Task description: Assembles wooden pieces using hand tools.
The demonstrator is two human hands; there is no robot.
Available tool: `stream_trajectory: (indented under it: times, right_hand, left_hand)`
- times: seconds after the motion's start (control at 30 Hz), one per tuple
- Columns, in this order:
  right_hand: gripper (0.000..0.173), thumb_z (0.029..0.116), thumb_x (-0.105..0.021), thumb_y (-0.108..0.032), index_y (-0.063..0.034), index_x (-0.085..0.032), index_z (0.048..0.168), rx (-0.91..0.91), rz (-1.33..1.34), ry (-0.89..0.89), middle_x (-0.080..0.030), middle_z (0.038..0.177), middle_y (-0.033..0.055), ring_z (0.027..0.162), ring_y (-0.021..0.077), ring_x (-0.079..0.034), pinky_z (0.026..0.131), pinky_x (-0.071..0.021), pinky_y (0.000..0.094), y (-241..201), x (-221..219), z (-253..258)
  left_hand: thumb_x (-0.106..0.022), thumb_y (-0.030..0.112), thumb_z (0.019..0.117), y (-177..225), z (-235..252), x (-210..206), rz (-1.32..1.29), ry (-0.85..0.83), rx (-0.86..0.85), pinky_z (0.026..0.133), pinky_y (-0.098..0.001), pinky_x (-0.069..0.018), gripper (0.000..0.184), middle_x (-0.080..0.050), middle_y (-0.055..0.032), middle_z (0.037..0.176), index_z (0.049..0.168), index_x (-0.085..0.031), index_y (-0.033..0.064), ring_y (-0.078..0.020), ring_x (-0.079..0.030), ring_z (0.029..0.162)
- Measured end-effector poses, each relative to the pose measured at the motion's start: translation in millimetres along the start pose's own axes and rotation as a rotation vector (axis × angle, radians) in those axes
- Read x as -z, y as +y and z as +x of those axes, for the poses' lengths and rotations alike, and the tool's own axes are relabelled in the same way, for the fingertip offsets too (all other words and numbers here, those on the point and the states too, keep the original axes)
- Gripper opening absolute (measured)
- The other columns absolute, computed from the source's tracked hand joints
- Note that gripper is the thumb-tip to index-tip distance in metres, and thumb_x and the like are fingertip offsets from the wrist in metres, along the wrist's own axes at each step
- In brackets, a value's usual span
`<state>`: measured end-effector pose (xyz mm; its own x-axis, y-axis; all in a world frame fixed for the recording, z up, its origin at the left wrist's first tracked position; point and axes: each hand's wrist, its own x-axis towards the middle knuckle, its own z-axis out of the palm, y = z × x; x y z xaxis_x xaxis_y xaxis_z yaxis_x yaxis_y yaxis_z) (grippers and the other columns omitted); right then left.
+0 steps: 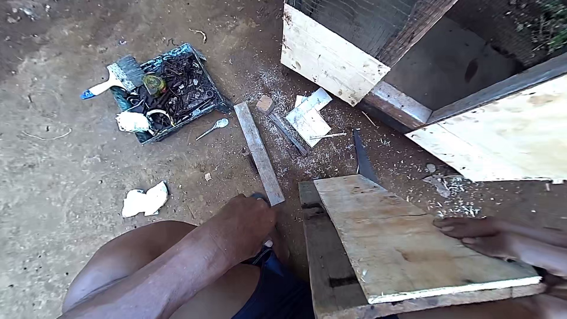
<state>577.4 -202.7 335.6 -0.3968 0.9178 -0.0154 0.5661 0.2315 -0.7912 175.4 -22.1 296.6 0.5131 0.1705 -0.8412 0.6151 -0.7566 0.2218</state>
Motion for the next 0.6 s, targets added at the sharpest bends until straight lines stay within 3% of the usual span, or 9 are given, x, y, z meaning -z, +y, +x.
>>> stream_trajectory:
  times: [0.17,0.37,0.6]
  right_hand:
    - [0.017,0.0875,-0.072,-0.020,-0.0085,-0.068,0.099,-0.019,0.007,0.013,-0.073,0.119,0.0152,0.118,0.0322,-0.069,0.104,-0.0579,0.0499,5.7,3.4,0.2]
    - [0.019,0.0878,-0.072,-0.021,-0.0078,-0.067,0.100,-0.008,0.039,0.010,-0.072,0.120,0.0159,0.119,0.0335,-0.068,0.104,-0.0575,0.0515,10.2,6.0,4.1]
    - [0.020,0.0866,-0.070,-0.022,-0.0110,-0.068,0.103,-0.007,0.033,0.059,-0.072,0.120,0.0142,0.116,0.0346,-0.069,0.103,-0.0584,0.0530,17.2,5.8,5.5]
  left_hand:
    - [-0.067,0.033,0.0987,3.4,3.2,7.7,0.024,-0.018,0.022,0.084,-0.0575,-0.0534,0.037,-0.069,-0.0179,0.106,0.122,-0.064,0.0050,-0.0391,-0.068,0.100]
    - [-0.068,0.032,0.0979,3.1,10.3,8.8,0.033,0.014,0.005,0.082,-0.0555,-0.0533,0.035,-0.068,-0.0168,0.103,0.120,-0.063,0.0051,-0.0378,-0.068,0.097]
    - [-0.068,0.028,0.0972,-1.6,17.1,11.2,0.078,0.192,-0.024,0.080,-0.0496,-0.0531,0.033,-0.069,-0.0115,0.098,0.125,-0.063,0.0119,-0.0319,-0.069,0.091]
